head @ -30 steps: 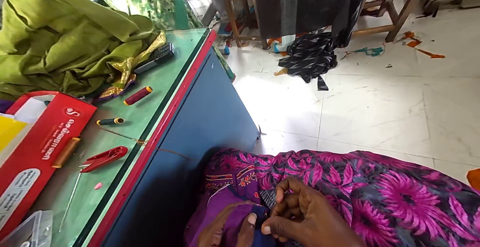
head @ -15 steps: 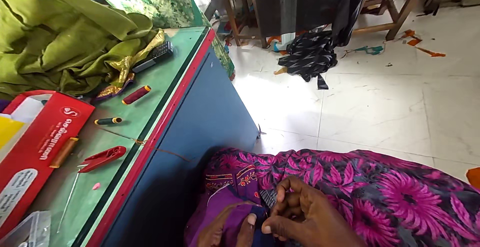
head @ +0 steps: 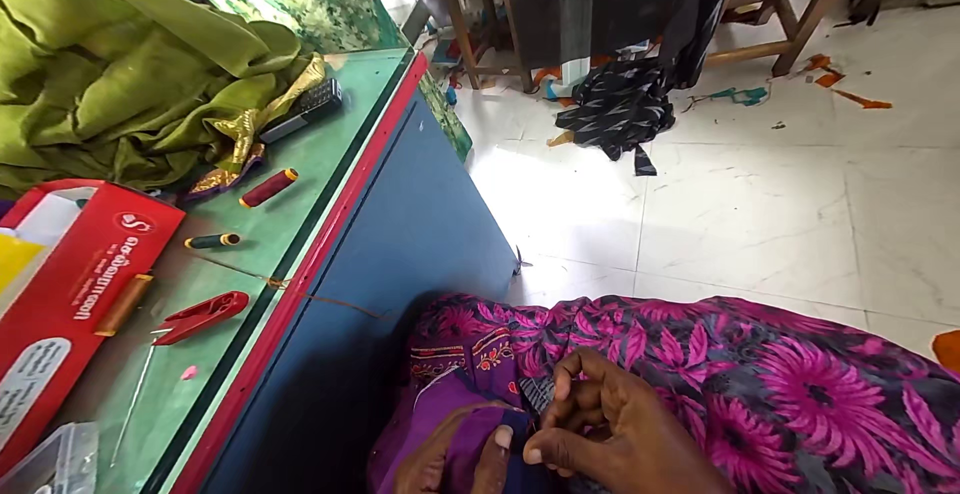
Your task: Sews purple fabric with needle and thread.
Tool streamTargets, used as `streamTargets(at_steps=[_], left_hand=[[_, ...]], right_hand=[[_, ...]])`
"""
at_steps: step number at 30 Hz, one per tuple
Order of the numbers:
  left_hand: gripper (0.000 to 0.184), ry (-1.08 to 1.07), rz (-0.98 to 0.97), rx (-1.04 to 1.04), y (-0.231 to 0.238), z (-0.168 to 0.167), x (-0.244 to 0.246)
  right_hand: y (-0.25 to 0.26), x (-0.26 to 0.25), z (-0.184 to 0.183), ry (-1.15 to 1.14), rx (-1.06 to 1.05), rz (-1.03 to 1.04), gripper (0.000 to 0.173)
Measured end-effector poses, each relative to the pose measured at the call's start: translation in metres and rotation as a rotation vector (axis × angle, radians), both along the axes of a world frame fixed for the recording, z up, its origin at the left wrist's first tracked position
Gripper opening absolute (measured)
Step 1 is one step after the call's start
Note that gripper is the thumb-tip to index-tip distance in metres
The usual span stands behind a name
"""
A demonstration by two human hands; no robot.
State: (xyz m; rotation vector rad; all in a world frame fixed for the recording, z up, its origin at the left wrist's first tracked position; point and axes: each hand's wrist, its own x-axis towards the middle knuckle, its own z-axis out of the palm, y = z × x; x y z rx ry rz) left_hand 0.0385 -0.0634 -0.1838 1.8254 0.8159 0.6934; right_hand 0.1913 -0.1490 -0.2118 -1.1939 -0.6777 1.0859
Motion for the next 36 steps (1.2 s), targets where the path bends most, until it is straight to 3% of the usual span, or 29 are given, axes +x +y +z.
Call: streamTargets(at_steps=[19, 28, 33, 36], left_hand=[[0.010, 0.025, 0.013, 0.006, -0.001, 0.001, 0.001], [0.014, 0.005, 0.073, -0.103, -0.002, 0.003, 0.002], [0.016, -0.011, 0.087, -0.143, -0.002, 0.004, 0.002], [0.013, -0.037, 0.058, -0.163, 0.000, 0.001, 0.001]], right_hand=[[0.001, -0.001, -0.006, -0.076, 0.072, -0.059, 0.032], [0.005, -0.001, -0.014, -0.072, 0.316, 0.015, 0.030], [0.005, -0.001, -0.017, -0.119, 0.332, 0.008, 0.014], [0.005, -0.001, -0.019, -0.154, 0.352, 0.002, 0.014]])
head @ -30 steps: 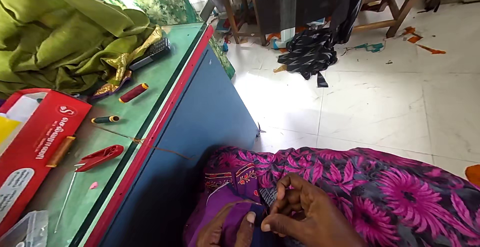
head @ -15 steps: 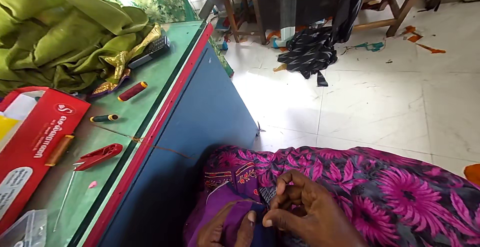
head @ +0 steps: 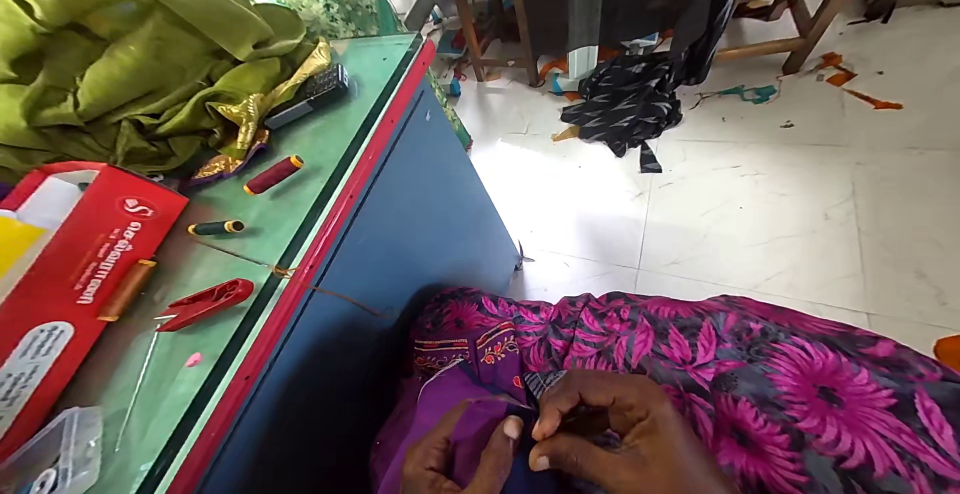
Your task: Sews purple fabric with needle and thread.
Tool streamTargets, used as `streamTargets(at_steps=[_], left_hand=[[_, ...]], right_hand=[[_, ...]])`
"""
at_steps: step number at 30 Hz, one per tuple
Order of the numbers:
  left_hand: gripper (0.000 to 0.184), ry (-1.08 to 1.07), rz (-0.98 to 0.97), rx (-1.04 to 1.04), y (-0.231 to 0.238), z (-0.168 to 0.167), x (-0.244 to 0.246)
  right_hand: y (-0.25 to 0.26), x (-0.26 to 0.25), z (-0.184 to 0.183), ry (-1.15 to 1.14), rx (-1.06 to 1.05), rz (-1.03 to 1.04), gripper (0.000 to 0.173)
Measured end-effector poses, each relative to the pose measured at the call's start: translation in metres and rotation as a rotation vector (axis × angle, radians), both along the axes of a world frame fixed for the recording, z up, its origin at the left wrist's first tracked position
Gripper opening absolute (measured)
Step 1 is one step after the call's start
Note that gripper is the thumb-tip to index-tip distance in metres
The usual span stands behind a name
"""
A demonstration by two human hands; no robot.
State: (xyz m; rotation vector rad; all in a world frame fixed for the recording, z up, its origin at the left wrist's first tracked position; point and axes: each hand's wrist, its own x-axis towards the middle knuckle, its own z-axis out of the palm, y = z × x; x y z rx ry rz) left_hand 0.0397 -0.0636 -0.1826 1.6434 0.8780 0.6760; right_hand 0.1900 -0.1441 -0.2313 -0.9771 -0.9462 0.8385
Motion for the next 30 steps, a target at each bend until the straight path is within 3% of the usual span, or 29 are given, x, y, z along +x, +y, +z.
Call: streamTargets(at_steps=[8, 16, 20, 24, 30], left_hand=[[0.014, 0.011, 0.037, -0.020, 0.000, 0.002, 0.003], [0.017, -0.001, 0.065, -0.049, -0.002, 0.003, 0.006], [0.017, 0.004, 0.080, -0.057, -0.001, 0.005, 0.007], [0.017, 0.002, 0.088, -0.037, -0.002, 0.004, 0.008], [0.015, -0.003, 0.100, -0.004, -0.004, 0.001, 0.006]], right_hand=[[0.000, 0.006, 0.001, -0.124, 0.154, -0.097, 0.025], [-0.007, 0.010, 0.007, 0.053, 0.141, -0.016, 0.019], [-0.011, 0.012, 0.008, 0.070, 0.043, 0.127, 0.020], [-0.009, 0.011, 0.006, 0.143, -0.131, 0.272, 0.011], [-0.007, 0.017, 0.002, 0.194, -0.113, 0.419, 0.005]])
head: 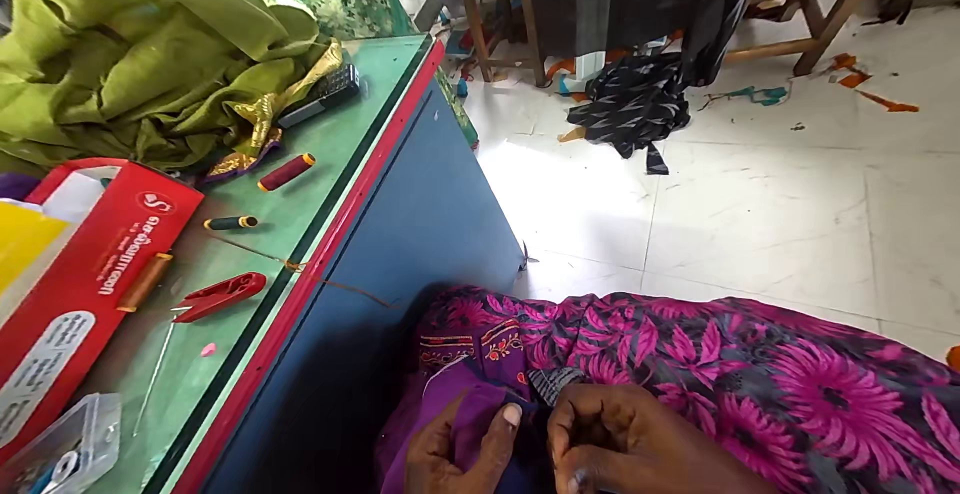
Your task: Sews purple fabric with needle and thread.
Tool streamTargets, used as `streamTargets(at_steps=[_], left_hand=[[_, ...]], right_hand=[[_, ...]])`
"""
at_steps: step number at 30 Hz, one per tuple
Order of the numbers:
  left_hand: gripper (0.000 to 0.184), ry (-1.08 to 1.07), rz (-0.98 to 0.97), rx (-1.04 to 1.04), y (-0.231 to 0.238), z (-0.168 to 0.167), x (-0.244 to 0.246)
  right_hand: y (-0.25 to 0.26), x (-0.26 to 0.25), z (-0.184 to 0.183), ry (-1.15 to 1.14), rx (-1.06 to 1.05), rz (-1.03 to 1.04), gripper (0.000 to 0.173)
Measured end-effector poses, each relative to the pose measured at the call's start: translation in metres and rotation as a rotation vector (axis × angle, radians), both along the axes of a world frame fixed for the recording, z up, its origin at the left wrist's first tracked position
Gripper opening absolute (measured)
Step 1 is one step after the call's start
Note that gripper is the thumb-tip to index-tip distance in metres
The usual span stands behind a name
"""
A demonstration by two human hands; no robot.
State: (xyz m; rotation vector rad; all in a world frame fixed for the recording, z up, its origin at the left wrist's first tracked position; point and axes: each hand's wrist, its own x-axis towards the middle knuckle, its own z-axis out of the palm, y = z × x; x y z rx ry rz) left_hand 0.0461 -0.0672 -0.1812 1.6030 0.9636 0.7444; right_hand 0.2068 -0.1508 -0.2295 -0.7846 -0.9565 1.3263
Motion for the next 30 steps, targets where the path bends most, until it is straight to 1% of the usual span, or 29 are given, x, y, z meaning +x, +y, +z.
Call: streamTargets(at_steps=[5, 10, 16, 20, 23, 25, 30], left_hand=[[0.014, 0.004, 0.003, -0.010, -0.001, 0.000, 0.000], [0.007, -0.006, -0.074, -0.009, 0.005, -0.001, -0.010], [0.004, -0.057, -0.024, 0.013, 0.000, -0.004, -0.023], [0.006, -0.081, -0.037, -0.023, -0.001, -0.002, -0.034], [0.007, -0.118, -0.039, -0.053, -0.003, 0.002, -0.042], [0.007, -0.136, -0.040, -0.080, -0.003, 0.004, -0.046], [0.009, -0.195, -0.076, -0.130, -0.005, 0.005, -0.055]], right_hand=[[0.001, 0.004, -0.004, 0.016, 0.016, 0.056, 0.007], [0.001, -0.002, -0.003, -0.020, 0.053, 0.049, 0.009], [-0.009, -0.014, 0.001, -0.057, 0.073, 0.025, 0.006], [-0.021, -0.034, 0.017, -0.174, 0.055, -0.151, 0.007], [-0.027, -0.053, 0.030, -0.297, 0.016, -0.334, 0.013], [-0.030, -0.064, 0.038, -0.330, -0.035, -0.407, 0.018], [-0.034, -0.085, 0.047, -0.379, -0.110, -0.518, 0.011]])
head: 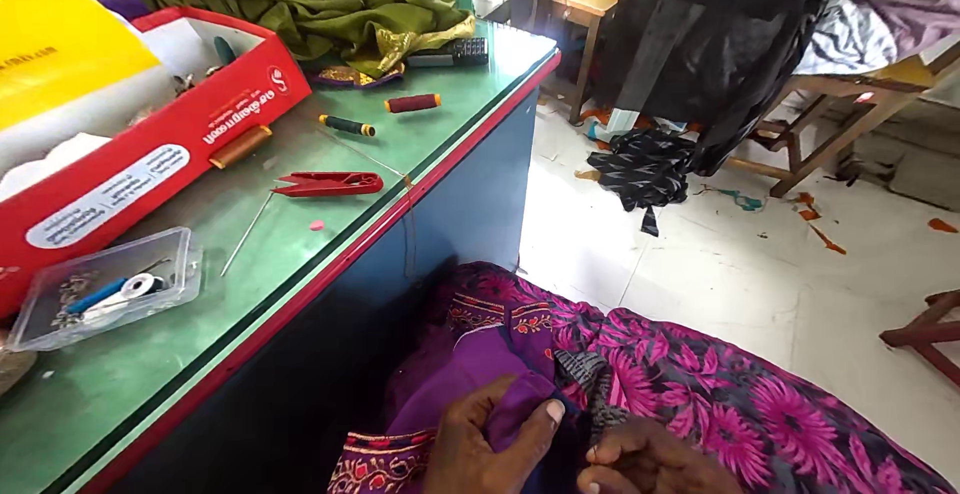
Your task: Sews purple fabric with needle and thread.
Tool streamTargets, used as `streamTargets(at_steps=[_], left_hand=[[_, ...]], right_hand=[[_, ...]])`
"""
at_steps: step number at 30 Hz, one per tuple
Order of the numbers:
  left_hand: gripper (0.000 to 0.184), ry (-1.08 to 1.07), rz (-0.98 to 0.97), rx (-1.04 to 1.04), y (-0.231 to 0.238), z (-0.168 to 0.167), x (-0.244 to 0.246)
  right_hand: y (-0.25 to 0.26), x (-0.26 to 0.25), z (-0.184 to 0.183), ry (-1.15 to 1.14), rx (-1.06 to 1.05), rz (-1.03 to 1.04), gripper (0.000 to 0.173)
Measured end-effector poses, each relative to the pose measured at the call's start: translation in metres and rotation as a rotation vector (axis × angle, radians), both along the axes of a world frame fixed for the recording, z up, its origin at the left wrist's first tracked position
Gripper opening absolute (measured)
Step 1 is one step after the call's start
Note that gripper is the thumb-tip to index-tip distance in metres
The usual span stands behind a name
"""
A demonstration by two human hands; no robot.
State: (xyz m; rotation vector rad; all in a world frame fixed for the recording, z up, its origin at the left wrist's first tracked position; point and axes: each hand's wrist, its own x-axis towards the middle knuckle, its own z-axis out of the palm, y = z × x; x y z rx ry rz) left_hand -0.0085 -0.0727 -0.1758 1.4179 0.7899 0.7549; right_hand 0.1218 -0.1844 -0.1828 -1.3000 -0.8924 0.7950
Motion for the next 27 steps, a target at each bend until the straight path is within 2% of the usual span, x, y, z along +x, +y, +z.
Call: streamTargets(at_steps=[15, 27], left_hand=[[0.010, -0.068, -0.028, -0.049, 0.003, -0.004, -0.004], [0.009, -0.071, -0.045, -0.057, 0.002, -0.003, -0.002]], right_hand=[[0.007, -0.017, 0.001, -0.036, -0.038, -0.137, 0.014], [0.009, -0.013, -0.004, -0.057, 0.008, -0.108, 0.011]])
